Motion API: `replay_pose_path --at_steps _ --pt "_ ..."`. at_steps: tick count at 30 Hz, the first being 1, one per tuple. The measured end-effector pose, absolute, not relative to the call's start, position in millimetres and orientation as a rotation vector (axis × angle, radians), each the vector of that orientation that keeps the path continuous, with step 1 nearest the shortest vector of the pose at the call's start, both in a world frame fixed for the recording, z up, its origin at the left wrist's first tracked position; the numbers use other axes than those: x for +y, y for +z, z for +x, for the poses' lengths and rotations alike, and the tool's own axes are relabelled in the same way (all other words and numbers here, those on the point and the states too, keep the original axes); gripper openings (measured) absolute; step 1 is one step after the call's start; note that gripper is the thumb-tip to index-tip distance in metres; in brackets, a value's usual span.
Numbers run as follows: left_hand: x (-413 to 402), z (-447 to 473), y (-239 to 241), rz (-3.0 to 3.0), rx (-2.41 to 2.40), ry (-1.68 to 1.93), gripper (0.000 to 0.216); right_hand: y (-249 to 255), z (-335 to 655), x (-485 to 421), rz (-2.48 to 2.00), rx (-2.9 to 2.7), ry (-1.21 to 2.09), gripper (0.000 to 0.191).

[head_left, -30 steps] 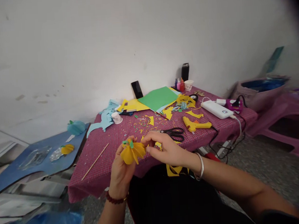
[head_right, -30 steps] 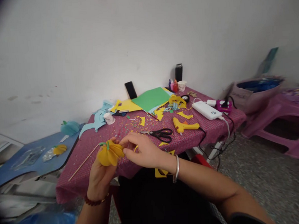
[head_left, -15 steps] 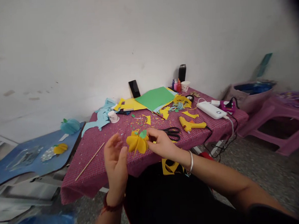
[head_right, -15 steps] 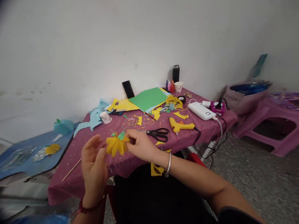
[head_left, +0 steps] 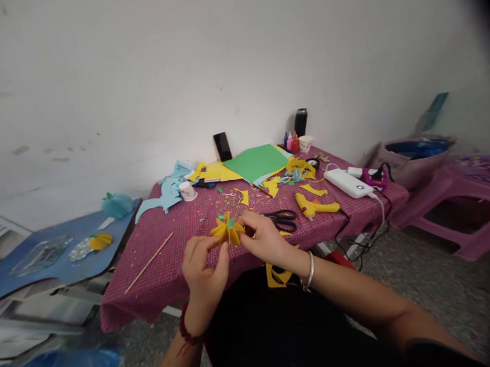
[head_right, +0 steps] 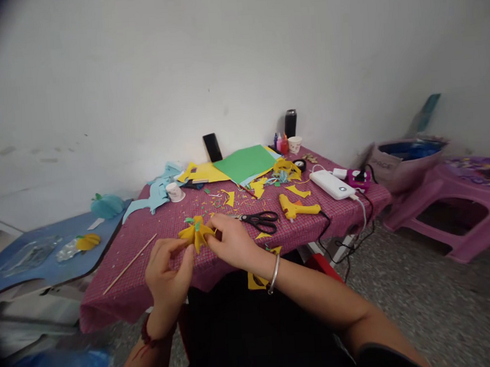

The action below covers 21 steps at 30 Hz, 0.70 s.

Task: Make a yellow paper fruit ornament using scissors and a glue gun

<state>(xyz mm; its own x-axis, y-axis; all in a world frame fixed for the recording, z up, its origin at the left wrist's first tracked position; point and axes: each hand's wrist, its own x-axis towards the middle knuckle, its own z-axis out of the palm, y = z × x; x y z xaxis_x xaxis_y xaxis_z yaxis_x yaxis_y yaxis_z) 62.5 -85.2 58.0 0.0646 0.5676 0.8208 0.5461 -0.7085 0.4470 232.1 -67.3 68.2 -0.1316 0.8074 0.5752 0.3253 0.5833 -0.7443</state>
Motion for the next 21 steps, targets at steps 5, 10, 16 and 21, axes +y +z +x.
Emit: replay_pose_path --at_steps 5,10,16,21 --pt "-86 62 57 2.227 1.176 1.797 0.021 67 232 -68 -0.954 -1.708 0.565 0.014" --pt "-81 61 63 2.123 1.254 1.883 0.013 66 232 -69 -0.939 -1.674 0.735 0.011" --pt "-74 57 62 1.555 1.040 1.585 0.009 68 234 -69 -0.859 -1.608 1.033 0.012" --pt "-72 61 62 1.233 0.880 1.482 0.013 71 240 -73 -0.753 -1.521 1.288 0.036"
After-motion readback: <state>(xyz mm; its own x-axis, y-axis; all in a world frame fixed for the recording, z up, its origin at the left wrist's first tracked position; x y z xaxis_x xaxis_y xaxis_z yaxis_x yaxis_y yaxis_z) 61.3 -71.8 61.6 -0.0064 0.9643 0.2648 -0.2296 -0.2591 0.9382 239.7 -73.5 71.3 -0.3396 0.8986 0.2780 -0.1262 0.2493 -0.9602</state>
